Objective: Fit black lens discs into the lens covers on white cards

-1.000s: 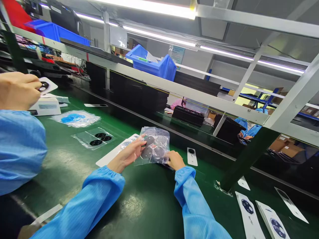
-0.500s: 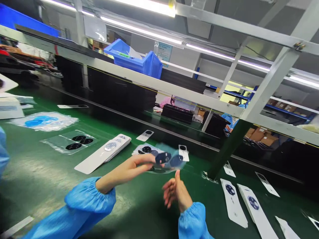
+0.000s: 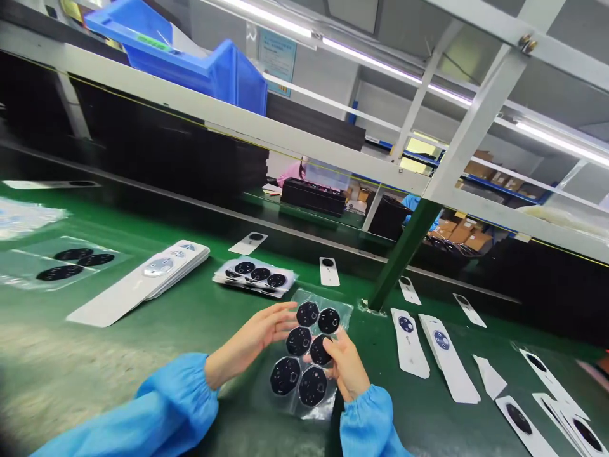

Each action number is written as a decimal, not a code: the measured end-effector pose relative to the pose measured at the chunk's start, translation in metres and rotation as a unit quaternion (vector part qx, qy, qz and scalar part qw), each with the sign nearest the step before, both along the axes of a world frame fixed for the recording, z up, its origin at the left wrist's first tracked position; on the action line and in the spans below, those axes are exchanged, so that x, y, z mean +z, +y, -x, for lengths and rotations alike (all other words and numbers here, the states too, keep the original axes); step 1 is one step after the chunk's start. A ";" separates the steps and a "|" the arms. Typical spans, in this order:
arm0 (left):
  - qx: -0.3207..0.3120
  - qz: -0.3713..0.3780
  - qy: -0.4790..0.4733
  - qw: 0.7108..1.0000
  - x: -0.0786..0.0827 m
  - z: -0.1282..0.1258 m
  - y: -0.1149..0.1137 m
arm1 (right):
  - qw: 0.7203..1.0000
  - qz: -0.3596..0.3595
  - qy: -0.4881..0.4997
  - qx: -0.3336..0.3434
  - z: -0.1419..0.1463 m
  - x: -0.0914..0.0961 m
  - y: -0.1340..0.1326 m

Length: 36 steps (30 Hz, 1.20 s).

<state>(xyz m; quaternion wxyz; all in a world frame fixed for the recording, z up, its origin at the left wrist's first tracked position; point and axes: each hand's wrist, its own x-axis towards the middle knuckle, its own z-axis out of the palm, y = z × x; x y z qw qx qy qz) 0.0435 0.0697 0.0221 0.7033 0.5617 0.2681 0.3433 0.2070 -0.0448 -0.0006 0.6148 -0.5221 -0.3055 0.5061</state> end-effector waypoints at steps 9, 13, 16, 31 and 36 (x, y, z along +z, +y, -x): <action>0.014 0.014 0.078 0.997 -0.016 -0.054 0.058 | 0.993 0.017 -0.112 -0.037 -0.036 -0.018 0.039; 0.002 -0.018 0.125 0.992 -0.026 -0.061 0.065 | 0.977 0.005 -0.198 -0.082 -0.052 -0.015 0.049; -0.012 -0.046 0.147 0.988 -0.033 -0.063 0.067 | 0.958 -0.011 -0.257 -0.126 -0.057 -0.005 0.058; 0.009 -0.283 0.212 0.936 -0.043 -0.062 0.056 | 0.980 0.123 -0.156 0.026 -0.035 -0.009 0.117; 0.011 -0.315 0.234 0.920 -0.042 -0.060 0.055 | 0.985 0.096 -0.130 0.053 -0.038 -0.017 0.112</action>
